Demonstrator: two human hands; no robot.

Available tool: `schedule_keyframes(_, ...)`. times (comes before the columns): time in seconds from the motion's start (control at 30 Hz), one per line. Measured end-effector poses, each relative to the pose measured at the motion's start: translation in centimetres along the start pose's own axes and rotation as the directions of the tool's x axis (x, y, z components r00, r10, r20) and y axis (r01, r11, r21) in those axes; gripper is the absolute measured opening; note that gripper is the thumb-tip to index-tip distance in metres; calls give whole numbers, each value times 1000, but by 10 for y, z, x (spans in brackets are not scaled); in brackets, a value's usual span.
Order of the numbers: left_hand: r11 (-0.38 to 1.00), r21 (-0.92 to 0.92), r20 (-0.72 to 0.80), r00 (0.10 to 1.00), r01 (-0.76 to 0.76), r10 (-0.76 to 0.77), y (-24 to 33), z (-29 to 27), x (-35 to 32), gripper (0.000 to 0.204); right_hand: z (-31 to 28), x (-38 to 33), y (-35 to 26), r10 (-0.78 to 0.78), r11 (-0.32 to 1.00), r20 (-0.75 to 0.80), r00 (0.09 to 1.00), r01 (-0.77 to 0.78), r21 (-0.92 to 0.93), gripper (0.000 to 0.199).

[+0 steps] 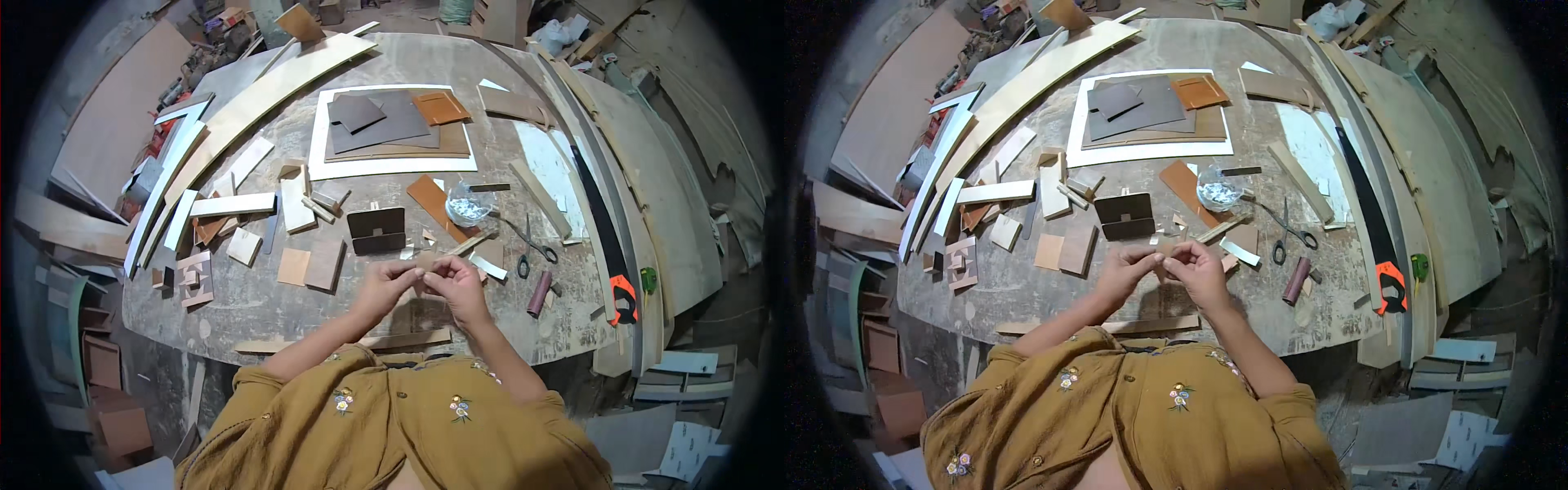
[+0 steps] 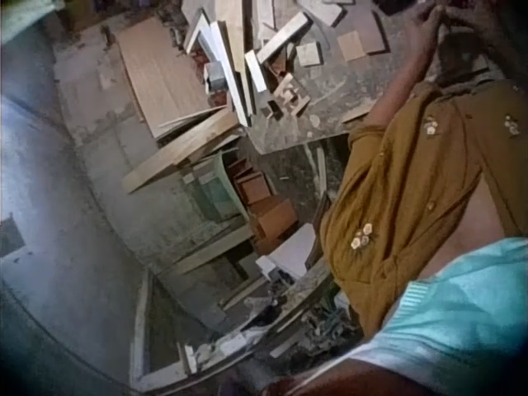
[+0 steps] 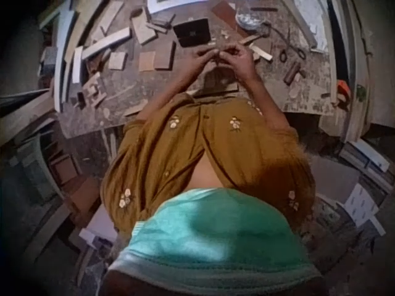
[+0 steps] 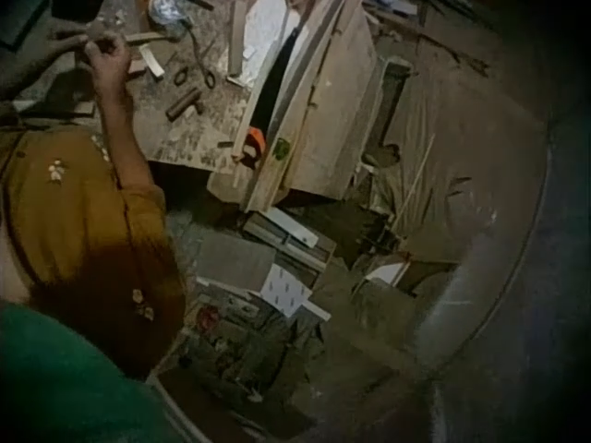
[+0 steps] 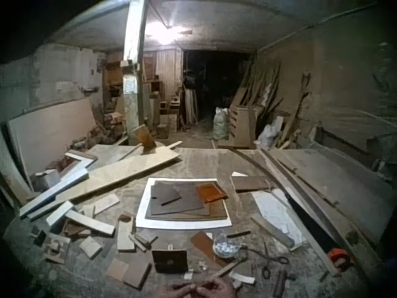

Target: Assembling small wooden components and using scissors to trim materials.

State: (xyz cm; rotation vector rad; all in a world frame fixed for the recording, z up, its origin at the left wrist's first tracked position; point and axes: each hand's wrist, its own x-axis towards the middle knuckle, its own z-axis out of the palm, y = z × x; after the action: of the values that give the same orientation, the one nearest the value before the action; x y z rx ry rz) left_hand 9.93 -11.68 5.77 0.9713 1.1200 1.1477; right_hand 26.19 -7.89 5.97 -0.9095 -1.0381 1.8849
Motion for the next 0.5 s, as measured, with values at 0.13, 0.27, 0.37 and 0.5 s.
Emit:
schedule_keyframes(0.13, 991, -133, 7, 1000, 14, -13, -3, -6, 5, 18, -33, 7, -6, -139, 887, -63, 988, 96, -452, 11)
schedule_keyframes(0.27, 987, -158, -21, 1000, 14, -17, 8, -7, 7, 16, -116, 19, -35, -590, 77, -43, 806, 4, -997, 29)
schedule_keyframes(0.37, 986, -166, -8, 1000, 7, -9, 12, -9, 11, 17, -159, 14, -38, -446, -88, -248, 860, -318, -944, 50)
schedule_keyframes(0.5, 990, -140, 4, 1000, 4, -3, 18, -9, 12, 17, -177, 10, -37, -408, -20, -205, 889, -234, -972, 48)
